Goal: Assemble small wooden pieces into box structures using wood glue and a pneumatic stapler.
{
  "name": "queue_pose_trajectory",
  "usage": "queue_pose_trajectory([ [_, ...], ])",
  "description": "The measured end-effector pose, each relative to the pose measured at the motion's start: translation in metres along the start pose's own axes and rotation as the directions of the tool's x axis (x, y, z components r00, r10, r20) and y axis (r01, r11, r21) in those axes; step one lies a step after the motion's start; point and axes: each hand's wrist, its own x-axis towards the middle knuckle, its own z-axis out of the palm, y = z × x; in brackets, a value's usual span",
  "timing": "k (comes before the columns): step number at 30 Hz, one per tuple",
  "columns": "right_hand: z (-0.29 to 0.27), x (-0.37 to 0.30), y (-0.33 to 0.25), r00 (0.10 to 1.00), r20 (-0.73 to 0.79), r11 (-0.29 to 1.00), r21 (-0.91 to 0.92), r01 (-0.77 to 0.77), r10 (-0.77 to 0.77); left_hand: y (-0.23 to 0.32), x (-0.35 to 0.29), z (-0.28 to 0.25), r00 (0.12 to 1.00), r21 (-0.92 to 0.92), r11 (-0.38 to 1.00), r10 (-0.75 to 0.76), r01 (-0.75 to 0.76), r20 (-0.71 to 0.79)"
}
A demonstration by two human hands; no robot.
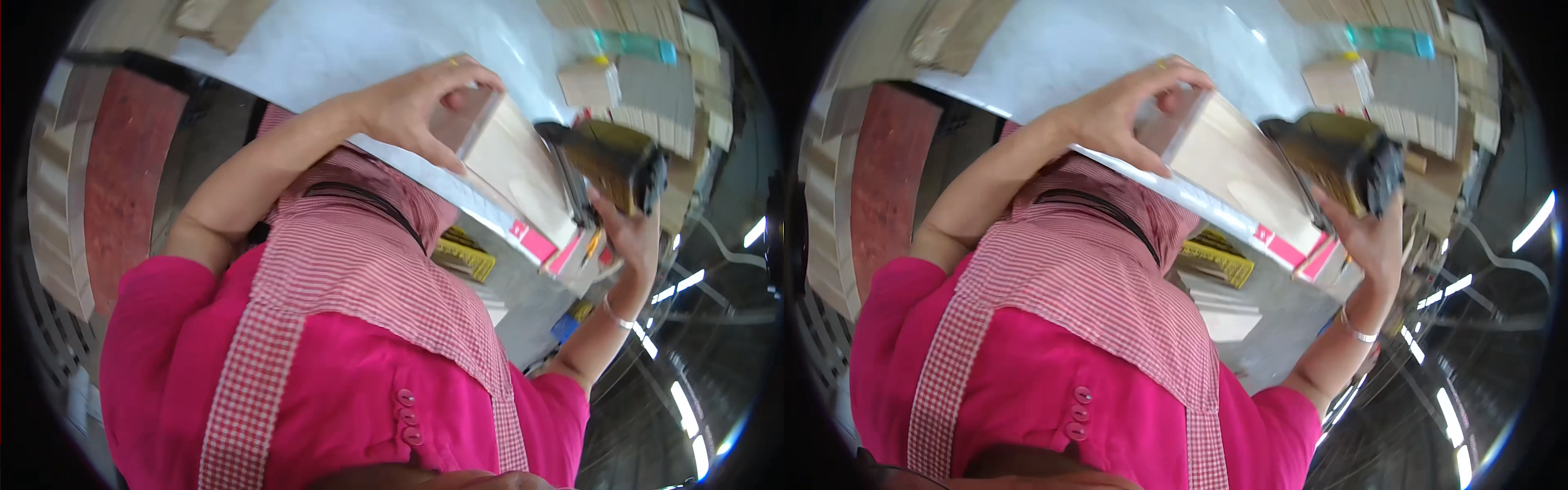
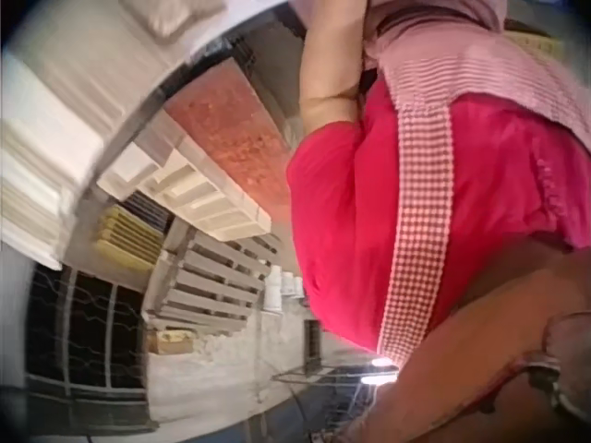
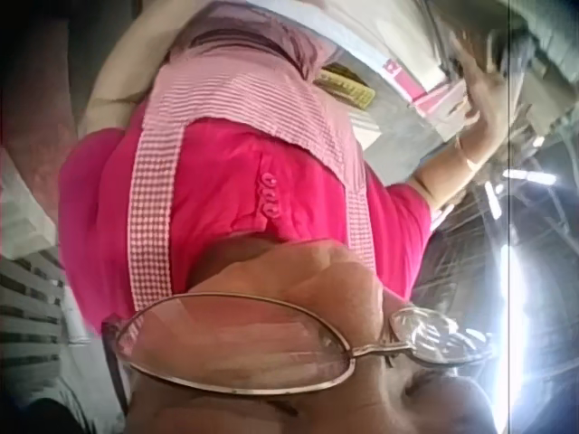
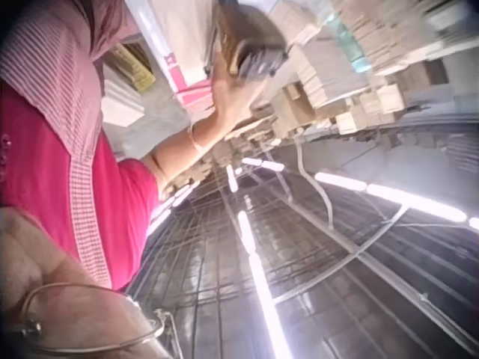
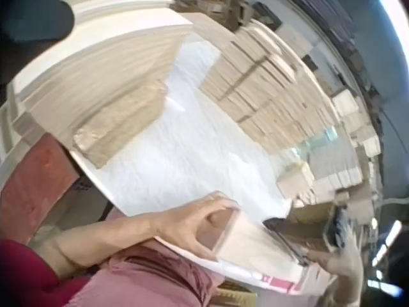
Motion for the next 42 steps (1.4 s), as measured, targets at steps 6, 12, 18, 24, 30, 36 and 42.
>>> queue_pose_trajectory([
  [6, -0.022, -0.038, -0.001, 0.975, -0.128, 0.971, -0.134, -0.199, 0.182, -0.009, 0.001, -0.003, 0.998, 0.050, 0.997, 0.061, -0.062, 0.028],
  [12, -0.055, -0.085, 0.110, 0.788, -0.368, 0.801, -0.159, -0.577, 0.494, -0.003, -0.003, -0.007, 0.999, 0.062, 0.998, -0.029, 0.028, 0.020],
  [18, -0.034, -0.130, 0.139, 0.802, -0.257, 0.839, 0.080, -0.539, 0.540, -0.001, 0.003, -0.005, 1.000, 0.012, 1.000, -0.011, 0.011, -0.004],
  [24, -0.029, -0.134, 0.139, 0.807, -0.217, 0.834, 0.093, -0.543, 0.549, -0.003, 0.003, 0.001, 1.000, -0.028, 1.000, 0.002, -0.001, 0.028],
  [30, -0.029, -0.132, 0.131, 0.806, -0.198, 0.829, 0.101, -0.549, 0.558, -0.009, 0.004, 0.003, 1.000, -0.051, 0.999, 0.017, -0.017, 0.009],
  [36, -0.027, -0.132, 0.125, 0.797, -0.178, 0.816, 0.096, -0.570, 0.578, -0.010, 0.004, 0.005, 1.000, -0.095, 0.995, 0.012, -0.012, -0.001],
  [42, -0.025, -0.134, 0.123, 0.799, -0.188, 0.820, 0.103, -0.563, 0.572, -0.014, 0.005, 0.006, 1.000, -0.111, 0.994, 0.016, -0.017, -0.008],
])
